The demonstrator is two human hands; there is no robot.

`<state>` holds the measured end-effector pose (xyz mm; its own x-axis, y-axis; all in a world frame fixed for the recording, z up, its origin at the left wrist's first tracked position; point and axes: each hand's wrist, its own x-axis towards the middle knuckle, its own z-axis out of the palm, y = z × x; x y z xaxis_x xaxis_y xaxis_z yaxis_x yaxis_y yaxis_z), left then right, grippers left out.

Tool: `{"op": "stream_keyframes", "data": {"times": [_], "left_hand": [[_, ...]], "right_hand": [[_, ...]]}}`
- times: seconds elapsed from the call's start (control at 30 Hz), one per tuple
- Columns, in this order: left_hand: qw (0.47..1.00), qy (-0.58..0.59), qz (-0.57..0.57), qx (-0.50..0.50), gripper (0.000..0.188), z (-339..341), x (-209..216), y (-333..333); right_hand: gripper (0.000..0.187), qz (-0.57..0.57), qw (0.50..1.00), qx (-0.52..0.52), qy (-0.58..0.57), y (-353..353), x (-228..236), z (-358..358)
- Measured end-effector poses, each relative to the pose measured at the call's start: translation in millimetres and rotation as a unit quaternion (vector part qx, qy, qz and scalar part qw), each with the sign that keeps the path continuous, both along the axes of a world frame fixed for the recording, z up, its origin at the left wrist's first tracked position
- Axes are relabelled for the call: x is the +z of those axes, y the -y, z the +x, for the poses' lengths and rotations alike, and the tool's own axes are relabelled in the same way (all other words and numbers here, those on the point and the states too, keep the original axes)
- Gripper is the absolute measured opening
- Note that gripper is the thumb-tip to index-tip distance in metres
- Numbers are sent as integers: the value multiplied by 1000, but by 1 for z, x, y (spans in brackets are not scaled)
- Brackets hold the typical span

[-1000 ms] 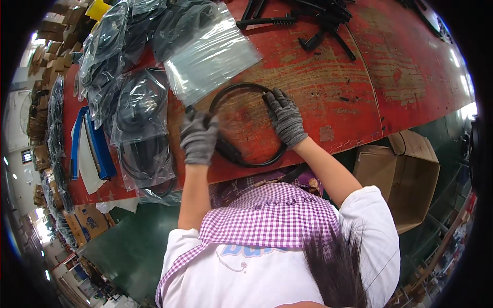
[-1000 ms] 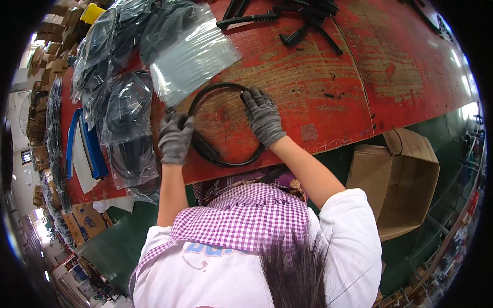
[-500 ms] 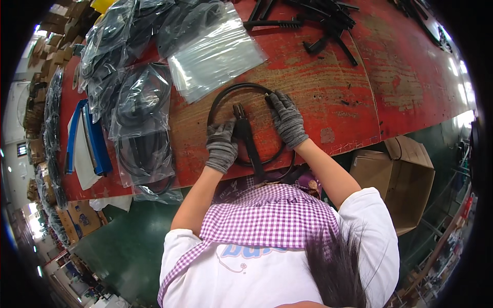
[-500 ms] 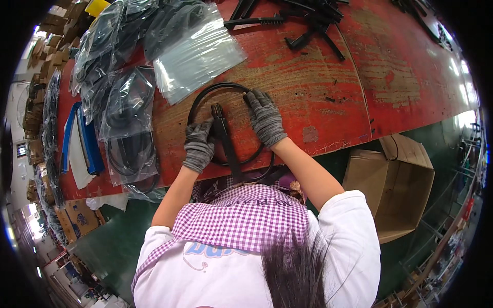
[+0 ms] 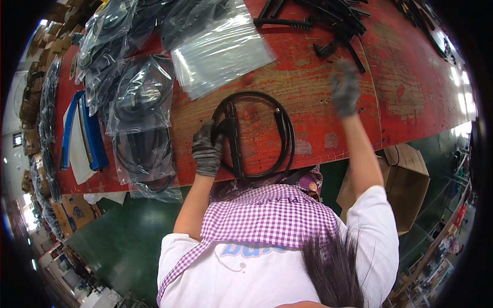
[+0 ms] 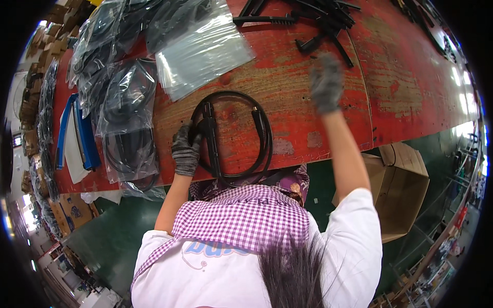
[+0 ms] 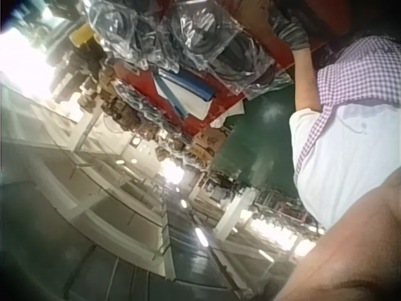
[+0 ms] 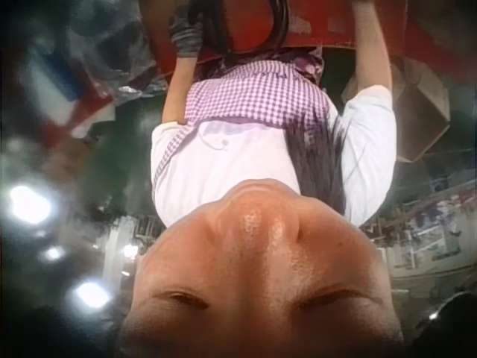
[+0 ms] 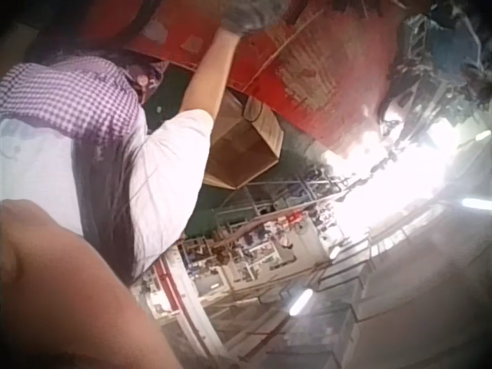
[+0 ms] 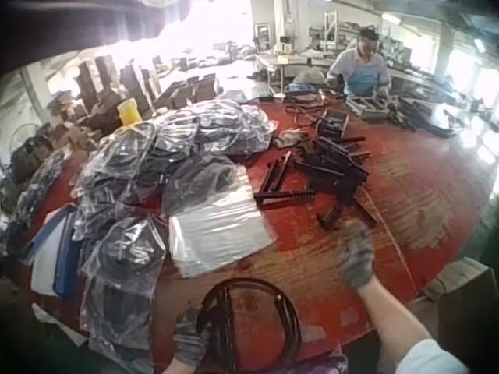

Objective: The person repeatedly picks up black cables and places them into clear plastic bags on a red workbench. The filled bags are set aside as the task continues.

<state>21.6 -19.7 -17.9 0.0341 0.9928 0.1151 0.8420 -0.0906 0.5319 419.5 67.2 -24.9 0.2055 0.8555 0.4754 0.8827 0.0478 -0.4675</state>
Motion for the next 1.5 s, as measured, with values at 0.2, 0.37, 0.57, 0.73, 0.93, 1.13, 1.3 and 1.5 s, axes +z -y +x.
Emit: {"op": "stream_keyframes", "data": {"times": [0.2,0.37,0.57,0.73,0.93,1.13,1.3,1.5], "left_hand": [[999,-43,-32,0,47,0,0,-15],[999,-34,-40,-11,48,-3,7,-17],[998,-35,-39,-17,48,-6,6,-17],[997,-46,-51,-30,48,-4,11,-20],[998,-20,1,-67,45,-21,1,-17],[997,-28,-12,-73,47,-30,0,-11],[992,-56,-82,-81,49,-33,12,-21],[990,-26,-127,-64,47,-29,20,-27]], "right_hand": [[54,-348,921,-124,124,-81,16,118],[48,-318,878,3,-359,-37,53,38],[41,-252,926,255,-117,101,78,-115],[58,-474,869,139,10,111,75,-192],[58,-181,948,235,116,77,58,-185],[53,-73,972,203,95,58,-11,-173],[38,-52,974,212,59,37,16,-172],[23,-90,938,320,103,-89,26,-211]]}}
